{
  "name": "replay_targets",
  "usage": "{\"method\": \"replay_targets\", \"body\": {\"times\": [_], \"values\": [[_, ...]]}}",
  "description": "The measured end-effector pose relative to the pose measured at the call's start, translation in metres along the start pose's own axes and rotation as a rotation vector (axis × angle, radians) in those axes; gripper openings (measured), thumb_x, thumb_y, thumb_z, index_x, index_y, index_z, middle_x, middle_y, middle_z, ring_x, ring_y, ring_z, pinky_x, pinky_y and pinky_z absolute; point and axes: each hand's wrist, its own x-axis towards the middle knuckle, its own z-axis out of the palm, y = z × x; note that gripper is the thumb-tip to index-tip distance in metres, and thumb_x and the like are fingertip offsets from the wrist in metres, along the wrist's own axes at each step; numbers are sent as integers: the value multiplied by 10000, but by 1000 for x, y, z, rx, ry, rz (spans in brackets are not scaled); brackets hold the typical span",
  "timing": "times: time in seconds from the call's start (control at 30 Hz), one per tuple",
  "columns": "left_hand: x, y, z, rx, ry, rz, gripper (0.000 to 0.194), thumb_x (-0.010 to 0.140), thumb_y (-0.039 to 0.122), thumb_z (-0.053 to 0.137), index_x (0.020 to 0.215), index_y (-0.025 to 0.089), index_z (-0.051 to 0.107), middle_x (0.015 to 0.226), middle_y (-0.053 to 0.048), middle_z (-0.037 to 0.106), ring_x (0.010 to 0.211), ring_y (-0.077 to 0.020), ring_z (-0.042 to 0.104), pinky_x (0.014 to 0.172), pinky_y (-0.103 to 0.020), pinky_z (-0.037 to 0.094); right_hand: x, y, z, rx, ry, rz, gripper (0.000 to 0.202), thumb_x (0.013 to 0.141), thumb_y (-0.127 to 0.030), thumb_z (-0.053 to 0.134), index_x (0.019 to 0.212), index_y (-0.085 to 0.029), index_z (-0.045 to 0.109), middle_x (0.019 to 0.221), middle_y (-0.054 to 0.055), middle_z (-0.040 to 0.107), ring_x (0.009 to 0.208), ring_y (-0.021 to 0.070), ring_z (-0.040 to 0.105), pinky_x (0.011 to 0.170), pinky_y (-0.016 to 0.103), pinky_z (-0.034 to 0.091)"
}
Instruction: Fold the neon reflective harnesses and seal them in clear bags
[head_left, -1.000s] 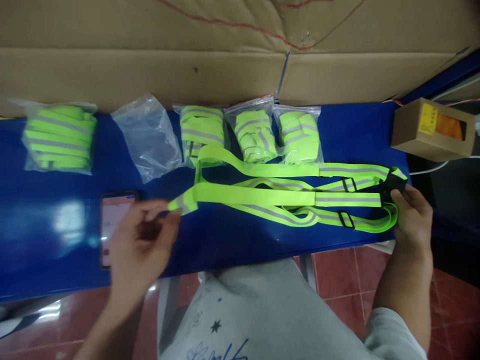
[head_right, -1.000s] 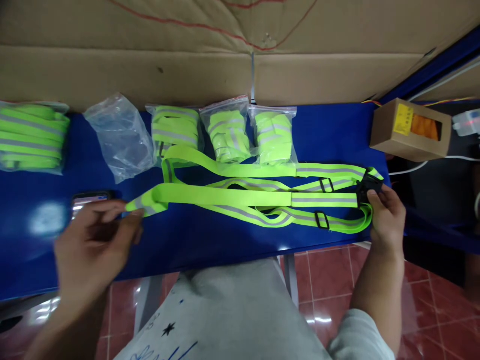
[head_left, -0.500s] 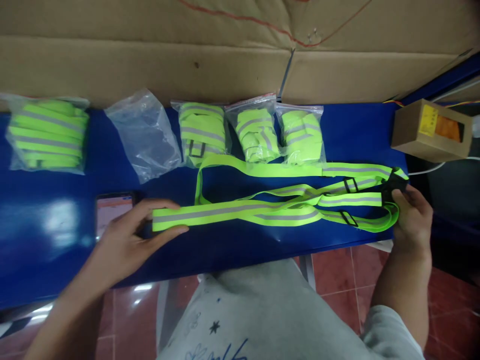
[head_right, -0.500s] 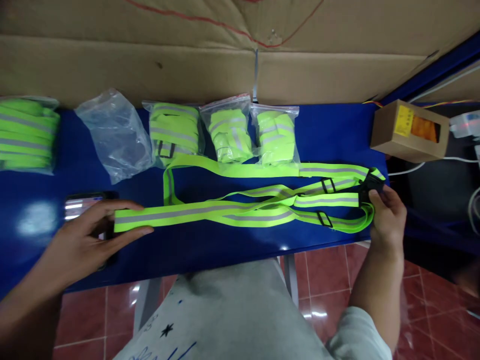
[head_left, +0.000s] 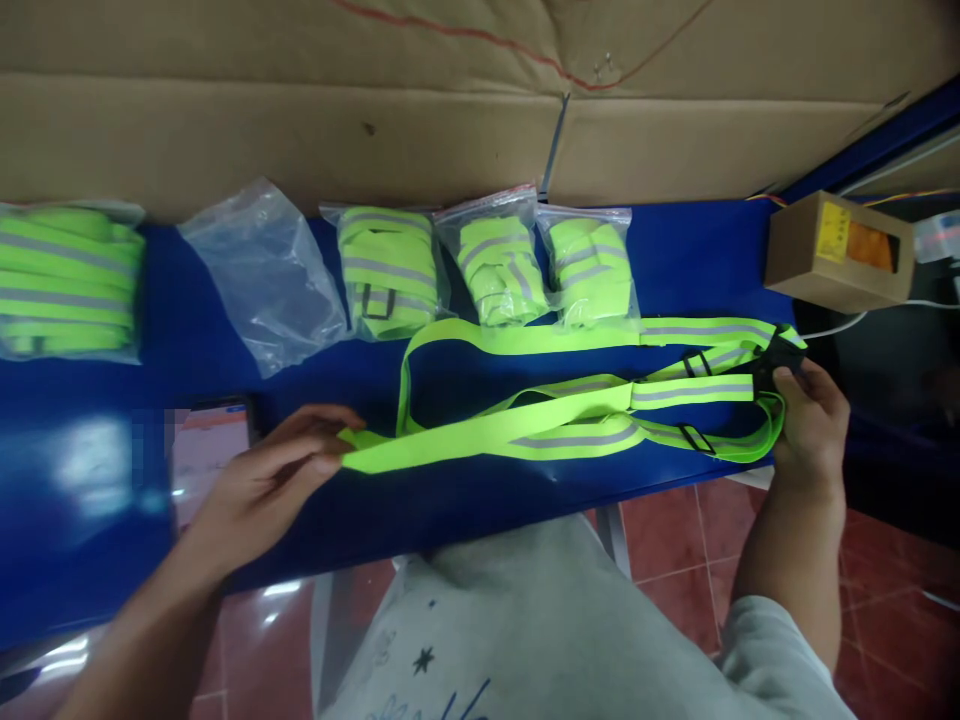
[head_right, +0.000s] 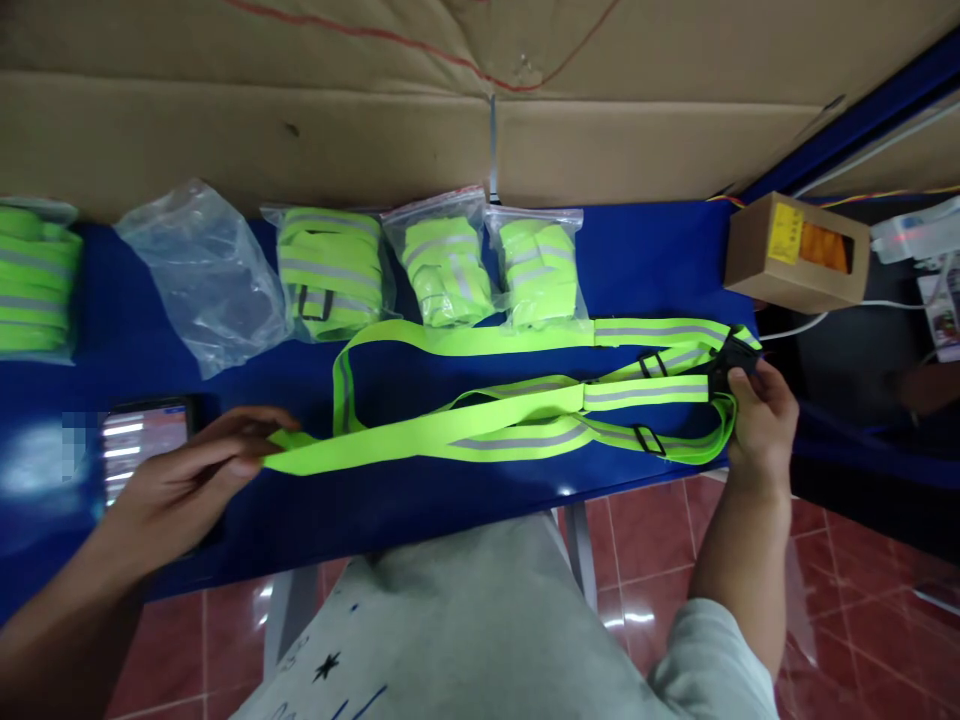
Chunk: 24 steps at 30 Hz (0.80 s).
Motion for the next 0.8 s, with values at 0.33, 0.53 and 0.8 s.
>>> {"method": "replay_targets", "body": {"times": [0.33, 0.53, 0.8], "values": [[-12, 15, 6, -292, 178, -62, 382, 673, 49, 822, 942, 301, 719, 977, -25, 766, 841, -214, 744, 684, -327, 640, 1, 1, 0, 5, 13, 16, 435, 577, -269, 859, 990, -172, 761, 842, -5, 724, 756, 122, 655, 678, 224, 544], [-17, 24, 9, -150, 234, -160, 282, 649, 95, 837, 819, 277, 705, 1099, 2, 730, 948, -218, 727, 684, -304, 641, 0, 0, 1, 14, 23, 29, 459, 571, -261, 876, 1001, -151, 759, 859, 12, 738, 769, 115, 659, 690, 200, 541], [-25, 17, 3, -151, 429, -433, 173, 633, 274, 854, 795, 286, 794, 641, 5, 726, 496, -168, 625, 425, -237, 487, 0, -1, 1, -4, 31, 18, 438, 582, -257, 849, 1005, -171, 770, 863, 3, 737, 758, 121, 654, 682, 227, 546]]}}
